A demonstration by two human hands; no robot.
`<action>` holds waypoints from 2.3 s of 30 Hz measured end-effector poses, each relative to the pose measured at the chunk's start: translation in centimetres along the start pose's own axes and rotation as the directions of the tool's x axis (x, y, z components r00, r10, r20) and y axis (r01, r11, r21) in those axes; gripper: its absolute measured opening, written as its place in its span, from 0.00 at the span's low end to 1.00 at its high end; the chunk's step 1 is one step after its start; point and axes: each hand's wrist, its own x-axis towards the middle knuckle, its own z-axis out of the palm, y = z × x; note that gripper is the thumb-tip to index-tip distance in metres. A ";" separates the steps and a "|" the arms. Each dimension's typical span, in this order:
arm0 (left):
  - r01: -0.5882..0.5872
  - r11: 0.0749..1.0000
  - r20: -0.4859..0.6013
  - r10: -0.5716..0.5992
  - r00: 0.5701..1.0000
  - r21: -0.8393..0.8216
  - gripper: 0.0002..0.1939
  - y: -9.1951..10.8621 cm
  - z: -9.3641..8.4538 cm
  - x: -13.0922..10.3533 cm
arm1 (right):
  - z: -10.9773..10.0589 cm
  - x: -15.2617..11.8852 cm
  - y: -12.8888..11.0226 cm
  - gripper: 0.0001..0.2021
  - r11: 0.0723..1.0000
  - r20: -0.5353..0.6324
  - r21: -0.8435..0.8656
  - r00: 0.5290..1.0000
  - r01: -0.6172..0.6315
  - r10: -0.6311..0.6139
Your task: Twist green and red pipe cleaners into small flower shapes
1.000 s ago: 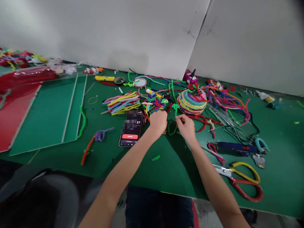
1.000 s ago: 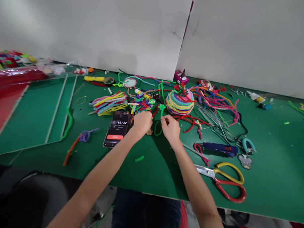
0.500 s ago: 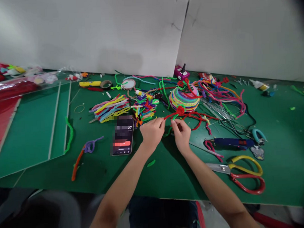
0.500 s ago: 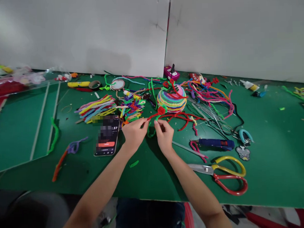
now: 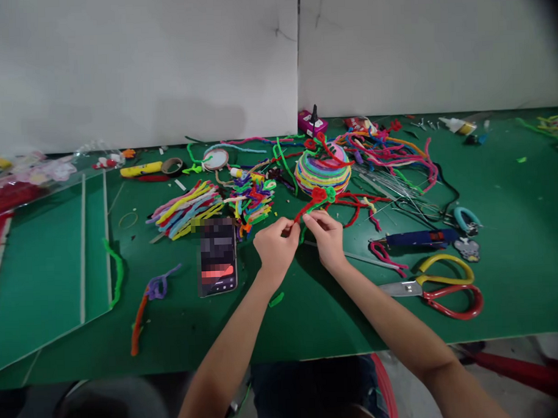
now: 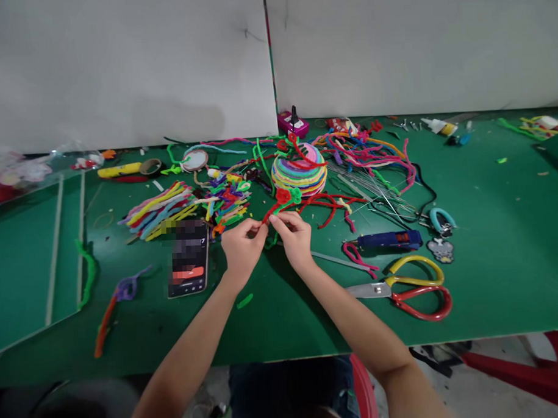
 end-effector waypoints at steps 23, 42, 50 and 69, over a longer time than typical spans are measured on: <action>0.408 0.743 0.376 -0.225 0.899 -0.531 0.12 -0.9 0.1 1.5 | -0.4 0.4 0.0 0.09 0.987 0.061 -0.156 0.998 -0.020 0.030; 0.509 0.601 0.457 -0.254 0.852 -0.616 0.09 -0.9 0.9 1.2 | -0.4 0.3 0.0 0.09 0.973 0.001 -0.229 1.000 0.011 -0.011; 0.288 0.845 0.366 -0.120 0.923 -0.451 0.10 -0.6 0.4 0.9 | -0.4 0.0 -0.6 0.07 0.951 0.052 -0.298 0.996 0.087 -0.075; 0.464 0.721 0.436 -0.246 0.866 -0.515 0.08 -1.4 0.4 1.5 | -0.5 0.1 -0.2 0.08 0.876 0.108 -0.418 0.970 0.241 -0.216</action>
